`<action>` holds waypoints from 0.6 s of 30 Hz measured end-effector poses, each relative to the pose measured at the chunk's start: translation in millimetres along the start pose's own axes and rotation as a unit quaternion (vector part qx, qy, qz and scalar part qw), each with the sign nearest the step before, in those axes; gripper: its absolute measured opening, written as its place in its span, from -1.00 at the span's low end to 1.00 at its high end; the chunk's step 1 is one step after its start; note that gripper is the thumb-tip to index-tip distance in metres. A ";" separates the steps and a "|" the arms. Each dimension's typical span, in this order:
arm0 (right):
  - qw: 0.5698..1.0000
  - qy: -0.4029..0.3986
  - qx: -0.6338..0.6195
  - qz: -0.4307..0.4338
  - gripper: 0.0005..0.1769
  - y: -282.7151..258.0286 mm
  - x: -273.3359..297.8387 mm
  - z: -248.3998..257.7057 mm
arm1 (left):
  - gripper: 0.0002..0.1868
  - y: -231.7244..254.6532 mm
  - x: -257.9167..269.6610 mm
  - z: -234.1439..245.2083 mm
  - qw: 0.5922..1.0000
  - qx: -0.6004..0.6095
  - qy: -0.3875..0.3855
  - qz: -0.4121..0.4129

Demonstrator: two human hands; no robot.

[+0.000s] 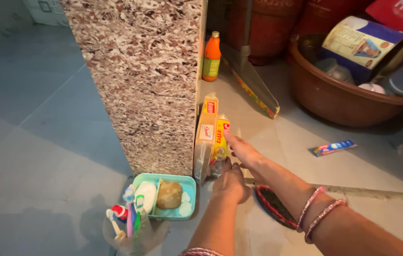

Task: The person organizes various items on the floor, including a soap dish, toothbrushes, and packaged goods. They place items into a container and arrange them neatly against a wall.

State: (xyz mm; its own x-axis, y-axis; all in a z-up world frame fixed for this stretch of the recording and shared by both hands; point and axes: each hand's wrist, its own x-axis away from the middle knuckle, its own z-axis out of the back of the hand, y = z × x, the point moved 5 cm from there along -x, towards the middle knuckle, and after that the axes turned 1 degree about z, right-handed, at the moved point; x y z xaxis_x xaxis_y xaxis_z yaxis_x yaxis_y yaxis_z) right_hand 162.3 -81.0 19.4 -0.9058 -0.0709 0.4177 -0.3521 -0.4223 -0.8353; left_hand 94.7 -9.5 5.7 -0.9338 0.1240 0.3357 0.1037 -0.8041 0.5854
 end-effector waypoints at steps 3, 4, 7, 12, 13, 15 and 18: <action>0.998 0.020 0.049 -0.026 -0.09 18.8 -3.2 16.2 | -0.13 -2.4 9.7 0.0 1.000 -0.017 0.000 -0.007; 0.997 0.021 0.059 -0.034 -0.08 28.4 -4.9 21.3 | -0.16 -1.8 16.0 0.6 1.000 -0.024 0.004 -0.017; 0.996 0.005 0.074 -0.049 -0.07 61.1 -0.1 31.3 | -0.20 4.1 30.5 4.2 1.000 -0.026 -0.008 -0.013; 0.985 -0.040 0.147 -0.086 -0.22 73.4 44.9 46.6 | -0.40 22.1 50.0 2.8 0.999 -0.014 -0.032 -0.006; 0.982 -0.038 0.166 -0.086 -0.23 70.6 53.4 51.6 | -0.40 26.2 52.9 0.4 0.999 -0.020 -0.041 -0.009; 0.976 -0.040 0.196 -0.083 -0.26 65.5 65.9 62.2 | -0.41 33.1 55.7 -3.7 0.998 -0.036 -0.047 -0.014; 0.969 -0.041 0.232 -0.077 -0.36 66.5 75.8 81.4 | -0.40 43.5 56.8 -9.4 0.997 -0.059 -0.039 -0.025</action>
State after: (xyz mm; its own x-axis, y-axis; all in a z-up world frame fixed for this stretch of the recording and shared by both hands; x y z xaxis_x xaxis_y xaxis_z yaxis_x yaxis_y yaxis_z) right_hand 89.4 -188.0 24.6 -0.8228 -0.0377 0.5671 -0.3209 -0.7927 -0.5184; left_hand 43.0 -42.9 43.3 -0.9065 0.2077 0.3676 0.0119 -0.8578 0.5138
